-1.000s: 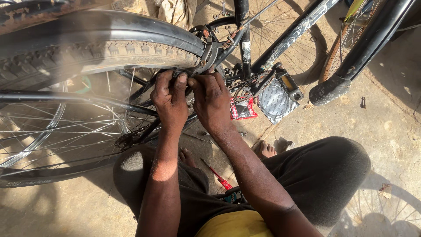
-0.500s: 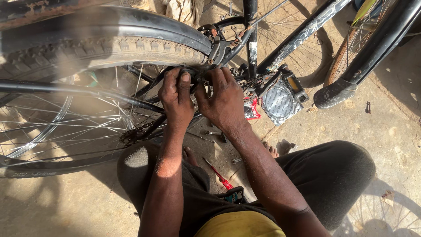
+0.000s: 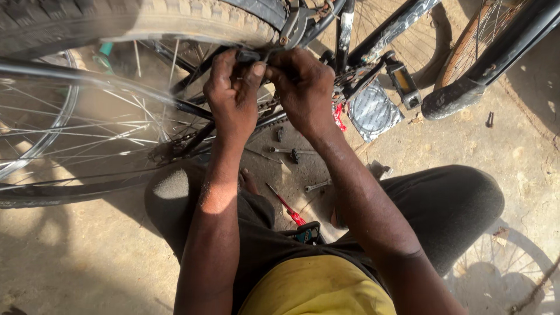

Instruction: The person uses a wrench to loosen and remove a bolt from the rear frame of a bicycle. They manipulate a screwdriver and the bicycle chain while working on the wheel assembly.

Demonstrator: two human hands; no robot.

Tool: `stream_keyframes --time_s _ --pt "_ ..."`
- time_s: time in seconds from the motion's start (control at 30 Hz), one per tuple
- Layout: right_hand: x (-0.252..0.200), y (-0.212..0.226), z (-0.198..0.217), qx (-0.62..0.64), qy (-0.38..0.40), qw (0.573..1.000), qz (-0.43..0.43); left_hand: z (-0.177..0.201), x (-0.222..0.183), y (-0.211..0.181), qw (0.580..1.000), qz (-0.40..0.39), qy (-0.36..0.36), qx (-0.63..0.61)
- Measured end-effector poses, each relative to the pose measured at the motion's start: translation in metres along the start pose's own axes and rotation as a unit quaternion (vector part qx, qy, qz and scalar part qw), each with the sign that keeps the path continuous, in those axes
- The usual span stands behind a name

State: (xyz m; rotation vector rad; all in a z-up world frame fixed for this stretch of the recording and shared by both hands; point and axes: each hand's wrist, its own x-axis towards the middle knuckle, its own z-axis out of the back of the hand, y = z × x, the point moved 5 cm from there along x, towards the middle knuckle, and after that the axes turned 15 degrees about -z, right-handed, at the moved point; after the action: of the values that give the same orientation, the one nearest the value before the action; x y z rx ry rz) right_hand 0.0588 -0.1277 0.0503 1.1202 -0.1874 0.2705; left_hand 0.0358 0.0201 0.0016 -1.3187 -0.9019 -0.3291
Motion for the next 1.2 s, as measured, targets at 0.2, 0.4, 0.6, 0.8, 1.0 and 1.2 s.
stream_keyframes --time_s 0.2,0.4,0.6,0.8,1.0,1.2 --pt "-0.016 -0.035 -0.001 0.074 -0.015 0.991 0.111 0.0 0.001 -0.006 0.987 -0.063 0.0 -0.146" --pt "-0.103 -0.177 -0.065 0.006 0.21 0.976 -0.057 0.002 -0.035 0.025 0.996 -0.082 0.012 -0.024" --pt "-0.232 -0.37 -0.118 -0.354 0.617 0.695 -0.105 0.006 -0.054 0.027 0.992 -0.08 0.032 0.089" --pt "-0.301 -0.426 -0.149 -0.253 0.679 0.686 -0.063 0.009 -0.065 0.025 0.993 0.111 0.032 -0.019" --pt "-0.356 -0.401 -0.195 -0.17 0.691 0.697 0.08 0.023 -0.074 0.032 0.954 0.06 0.175 0.236" --pt "-0.379 -0.372 -0.197 -0.181 0.72 0.654 0.148 0.022 -0.077 0.023 0.86 -0.123 0.271 0.414"
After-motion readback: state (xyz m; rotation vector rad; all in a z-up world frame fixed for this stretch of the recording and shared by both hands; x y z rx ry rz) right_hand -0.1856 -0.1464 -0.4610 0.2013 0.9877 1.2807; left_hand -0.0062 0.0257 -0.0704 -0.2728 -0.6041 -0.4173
